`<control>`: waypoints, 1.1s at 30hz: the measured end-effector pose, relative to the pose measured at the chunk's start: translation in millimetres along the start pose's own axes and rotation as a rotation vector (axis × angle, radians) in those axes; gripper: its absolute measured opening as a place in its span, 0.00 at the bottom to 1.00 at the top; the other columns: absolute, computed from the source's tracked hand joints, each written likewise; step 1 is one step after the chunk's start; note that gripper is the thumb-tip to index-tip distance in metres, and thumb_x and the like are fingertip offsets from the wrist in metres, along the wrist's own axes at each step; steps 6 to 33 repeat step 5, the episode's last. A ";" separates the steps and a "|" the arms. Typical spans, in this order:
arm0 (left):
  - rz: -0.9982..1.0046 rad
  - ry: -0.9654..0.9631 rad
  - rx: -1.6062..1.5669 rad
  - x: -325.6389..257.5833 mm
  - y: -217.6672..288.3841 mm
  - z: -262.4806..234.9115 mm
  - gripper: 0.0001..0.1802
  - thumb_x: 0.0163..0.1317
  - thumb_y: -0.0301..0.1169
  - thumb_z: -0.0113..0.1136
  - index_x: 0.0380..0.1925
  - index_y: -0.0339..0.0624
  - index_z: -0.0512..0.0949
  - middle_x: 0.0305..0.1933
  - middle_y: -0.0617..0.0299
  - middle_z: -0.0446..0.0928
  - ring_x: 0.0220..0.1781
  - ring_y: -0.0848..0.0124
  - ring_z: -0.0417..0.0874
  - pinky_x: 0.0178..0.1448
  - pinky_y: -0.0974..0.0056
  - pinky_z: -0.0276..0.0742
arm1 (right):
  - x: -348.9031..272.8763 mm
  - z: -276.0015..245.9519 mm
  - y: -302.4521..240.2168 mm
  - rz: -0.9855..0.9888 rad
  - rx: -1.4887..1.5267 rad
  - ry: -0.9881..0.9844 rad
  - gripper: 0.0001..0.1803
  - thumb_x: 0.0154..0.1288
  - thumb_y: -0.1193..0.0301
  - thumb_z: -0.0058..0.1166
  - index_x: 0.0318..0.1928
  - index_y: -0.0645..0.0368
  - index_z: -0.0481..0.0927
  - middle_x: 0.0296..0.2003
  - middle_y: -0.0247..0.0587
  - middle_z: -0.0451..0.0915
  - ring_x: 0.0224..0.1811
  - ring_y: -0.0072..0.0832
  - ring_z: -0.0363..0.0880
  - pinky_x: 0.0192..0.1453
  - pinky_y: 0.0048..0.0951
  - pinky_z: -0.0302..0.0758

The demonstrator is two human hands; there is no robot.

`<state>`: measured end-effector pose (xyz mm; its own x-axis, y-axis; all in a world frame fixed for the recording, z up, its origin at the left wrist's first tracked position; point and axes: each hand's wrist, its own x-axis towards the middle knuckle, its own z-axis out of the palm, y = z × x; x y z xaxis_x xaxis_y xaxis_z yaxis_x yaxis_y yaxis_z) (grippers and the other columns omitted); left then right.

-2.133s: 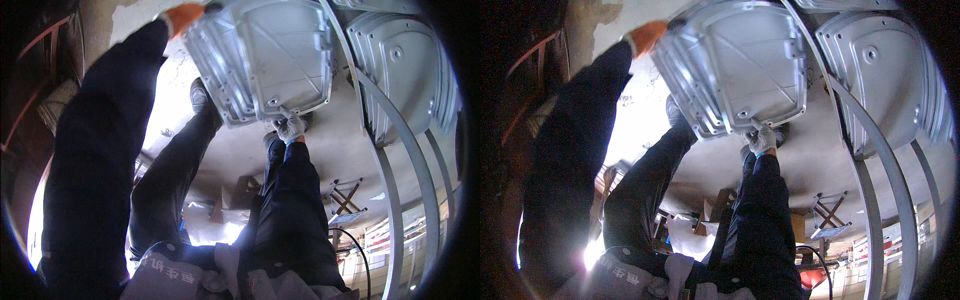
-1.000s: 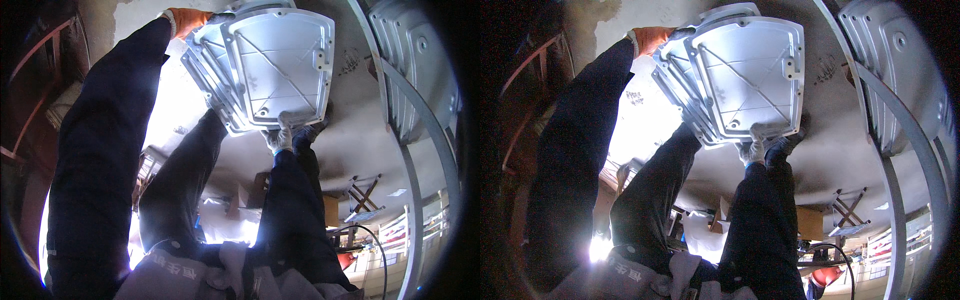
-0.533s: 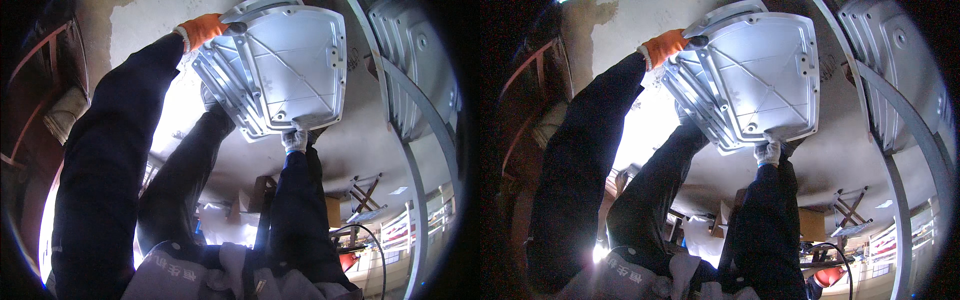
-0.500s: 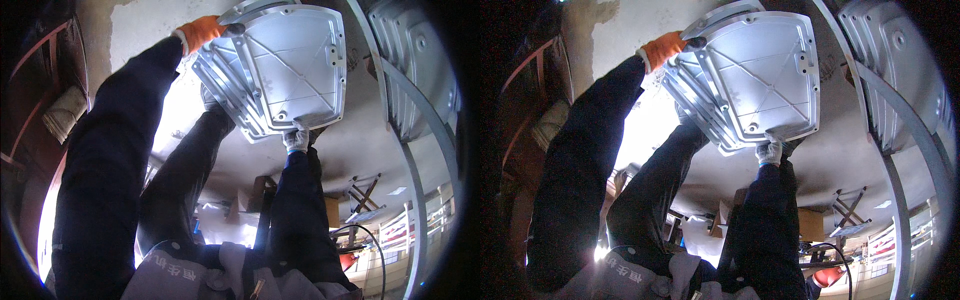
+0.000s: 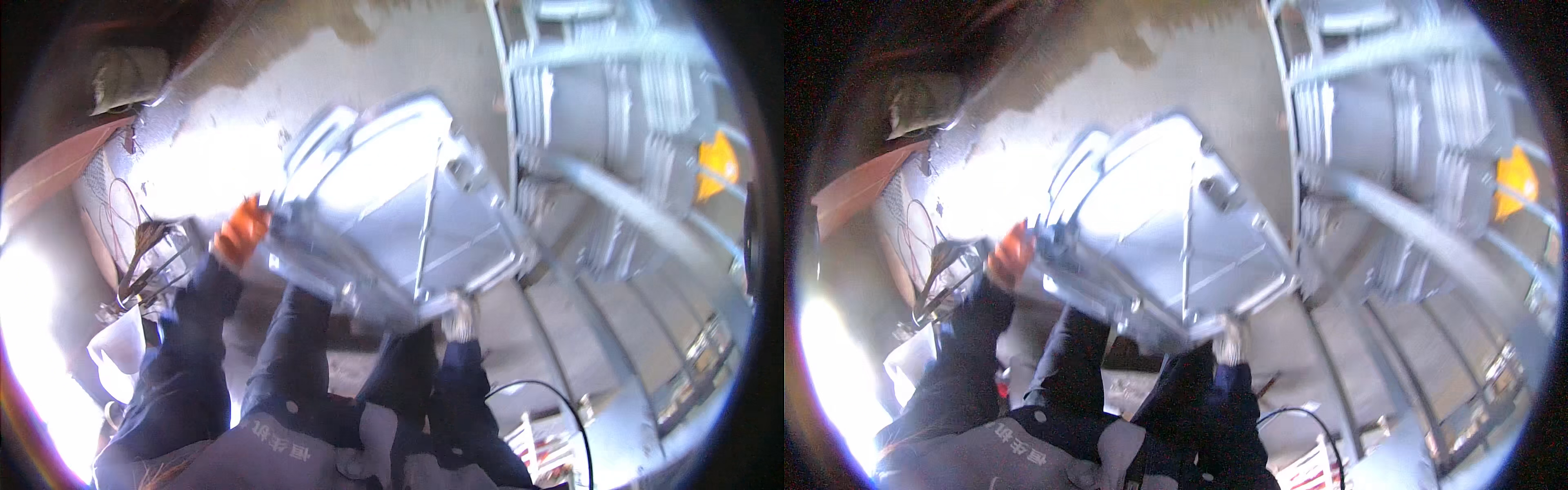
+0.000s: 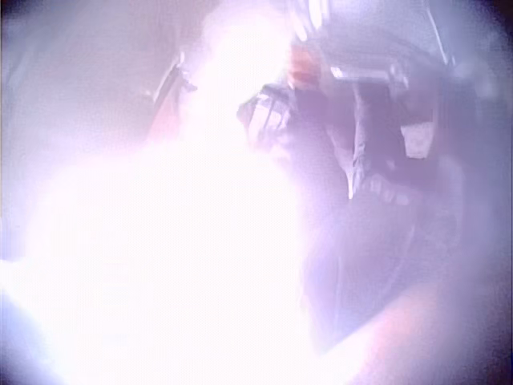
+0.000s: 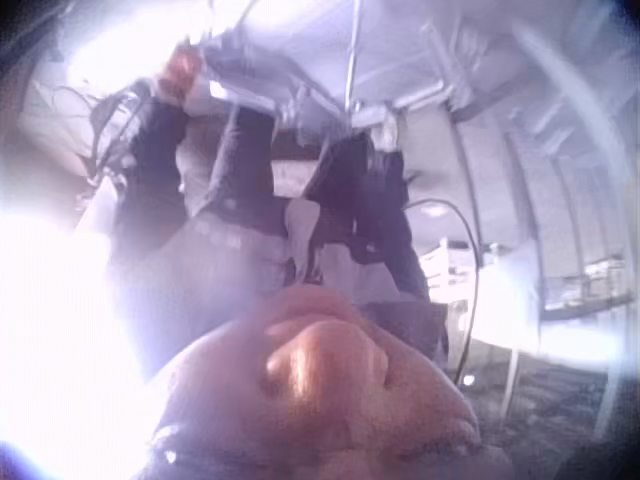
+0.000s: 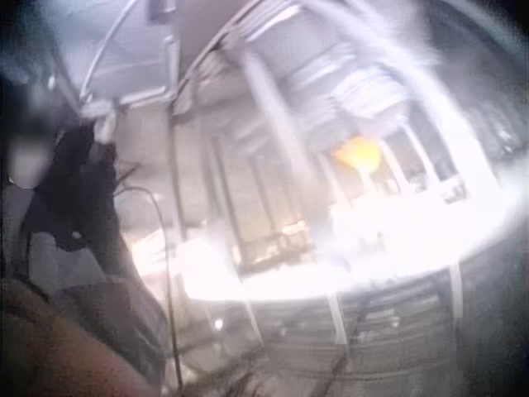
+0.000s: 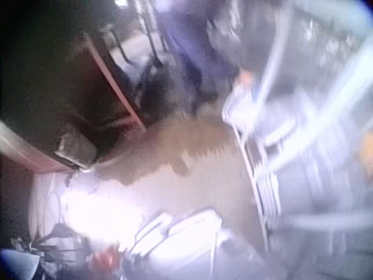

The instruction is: The person wipes the surface of metal panels with a cloth, then places them into a wire mesh bin. The person repeats this process for multiple panels, handling them one at a time and stacking them in the bin.

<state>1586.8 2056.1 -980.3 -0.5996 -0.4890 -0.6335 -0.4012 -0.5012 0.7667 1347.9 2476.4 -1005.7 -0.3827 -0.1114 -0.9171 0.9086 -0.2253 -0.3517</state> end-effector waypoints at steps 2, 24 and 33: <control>0.136 -0.204 -0.435 -54.5 24.7 -11.6 0.26 0.62 0.35 0.62 0.58 0.35 0.72 0.49 0.54 0.80 0.46 0.65 0.83 0.49 0.64 0.81 | -50.0 48.7 -32.9 -0.103 -0.270 -0.165 0.16 0.63 0.71 0.55 0.49 0.67 0.77 0.41 0.45 0.79 0.39 0.37 0.82 0.47 0.38 0.81; -0.081 -0.236 -0.729 -121.2 90.8 -34.7 0.19 0.60 0.29 0.62 0.50 0.33 0.76 0.46 0.57 0.82 0.42 0.69 0.83 0.49 0.67 0.80 | -109.6 141.3 -111.7 0.232 -0.951 -0.197 0.16 0.59 0.73 0.60 0.47 0.66 0.78 0.40 0.44 0.80 0.36 0.36 0.82 0.44 0.38 0.82; -0.081 -0.236 -0.729 -121.2 90.8 -34.7 0.19 0.60 0.29 0.62 0.50 0.33 0.76 0.46 0.57 0.82 0.42 0.69 0.83 0.49 0.67 0.80 | -109.6 141.3 -111.7 0.232 -0.951 -0.197 0.16 0.59 0.73 0.60 0.47 0.66 0.78 0.40 0.44 0.80 0.36 0.36 0.82 0.44 0.38 0.82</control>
